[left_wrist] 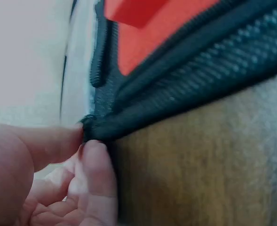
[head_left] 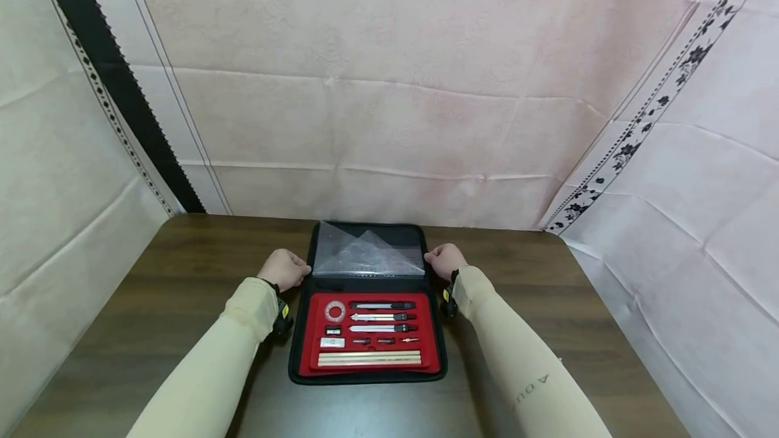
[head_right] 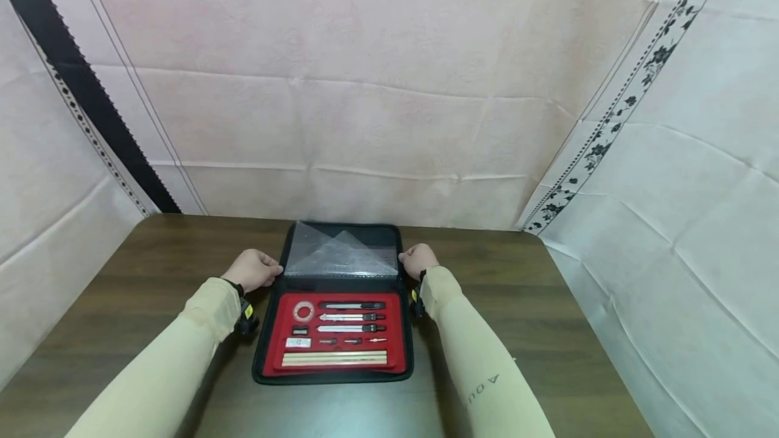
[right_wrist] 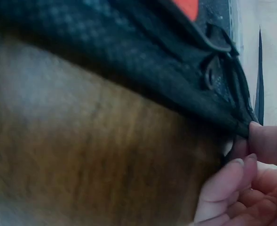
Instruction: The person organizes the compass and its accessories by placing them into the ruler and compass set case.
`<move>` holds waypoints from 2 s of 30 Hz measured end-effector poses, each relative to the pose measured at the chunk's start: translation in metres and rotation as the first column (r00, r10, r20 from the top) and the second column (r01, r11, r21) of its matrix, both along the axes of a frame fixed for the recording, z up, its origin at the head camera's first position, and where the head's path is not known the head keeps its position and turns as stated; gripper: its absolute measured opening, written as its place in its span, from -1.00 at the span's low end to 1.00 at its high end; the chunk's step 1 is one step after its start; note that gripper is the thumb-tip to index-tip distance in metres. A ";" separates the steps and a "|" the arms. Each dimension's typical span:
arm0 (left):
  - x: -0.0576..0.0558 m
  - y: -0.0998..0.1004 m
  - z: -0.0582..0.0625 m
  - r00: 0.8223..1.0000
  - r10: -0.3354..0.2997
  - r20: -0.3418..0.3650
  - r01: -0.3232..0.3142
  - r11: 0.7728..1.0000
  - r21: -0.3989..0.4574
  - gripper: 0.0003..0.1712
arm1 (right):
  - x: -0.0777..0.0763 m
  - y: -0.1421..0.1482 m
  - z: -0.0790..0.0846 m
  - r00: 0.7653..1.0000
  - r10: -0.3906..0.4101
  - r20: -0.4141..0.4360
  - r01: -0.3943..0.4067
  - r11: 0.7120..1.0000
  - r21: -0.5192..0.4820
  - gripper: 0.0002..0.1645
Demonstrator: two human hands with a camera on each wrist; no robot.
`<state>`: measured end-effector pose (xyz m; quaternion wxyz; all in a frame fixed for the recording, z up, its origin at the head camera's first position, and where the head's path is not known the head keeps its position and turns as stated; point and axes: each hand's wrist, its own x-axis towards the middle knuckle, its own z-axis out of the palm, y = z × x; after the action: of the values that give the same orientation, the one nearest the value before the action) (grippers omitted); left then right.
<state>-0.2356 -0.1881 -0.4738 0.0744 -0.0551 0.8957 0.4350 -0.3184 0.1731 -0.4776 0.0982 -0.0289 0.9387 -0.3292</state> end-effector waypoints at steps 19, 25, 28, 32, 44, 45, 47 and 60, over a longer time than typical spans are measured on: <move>-0.003 0.002 -0.007 0.999 0.036 -0.003 -0.036 0.999 0.023 -0.82 | 0.005 0.000 0.014 0.989 0.070 0.127 -0.078 0.995 0.064 -0.47; -0.003 0.001 -0.007 1.000 0.008 -0.011 -0.008 1.000 -0.004 -0.82 | 0.006 0.004 0.009 0.980 0.127 0.152 -0.138 0.988 0.067 -0.55; -0.001 -0.003 -0.005 1.000 0.011 -0.005 -0.011 1.000 -0.023 -0.82 | 0.008 0.004 0.003 0.979 0.131 0.156 -0.139 0.989 0.042 -0.61; 0.002 -0.007 -0.004 1.000 -0.002 -0.003 0.002 1.000 -0.031 -0.81 | 0.014 0.001 -0.002 0.987 0.098 0.130 -0.099 0.995 0.002 -0.62; 0.010 -0.004 -0.004 0.990 -0.125 0.064 0.122 0.991 0.051 -0.48 | 0.029 0.026 0.004 0.956 0.215 0.200 -0.191 0.973 -0.132 -0.26; 0.010 -0.003 -0.004 0.990 -0.125 0.059 0.123 0.991 0.048 -0.48 | 0.030 0.028 0.004 0.948 0.229 0.221 -0.197 0.968 -0.158 -0.19; 0.010 -0.002 -0.004 0.991 -0.125 0.047 0.124 0.992 0.030 -0.51 | 0.032 0.029 0.005 0.936 0.259 0.238 -0.213 0.956 -0.201 -0.13; 0.012 -0.002 -0.005 0.988 -0.156 0.005 0.156 0.987 -0.035 -0.65 | 0.041 0.028 0.001 0.945 0.289 0.154 -0.258 0.947 -0.193 -0.77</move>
<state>-0.2237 -0.1905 -0.4789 0.1084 0.0133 0.9046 0.4121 -0.2769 0.2008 -0.4765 0.2245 -0.1376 0.8813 -0.3925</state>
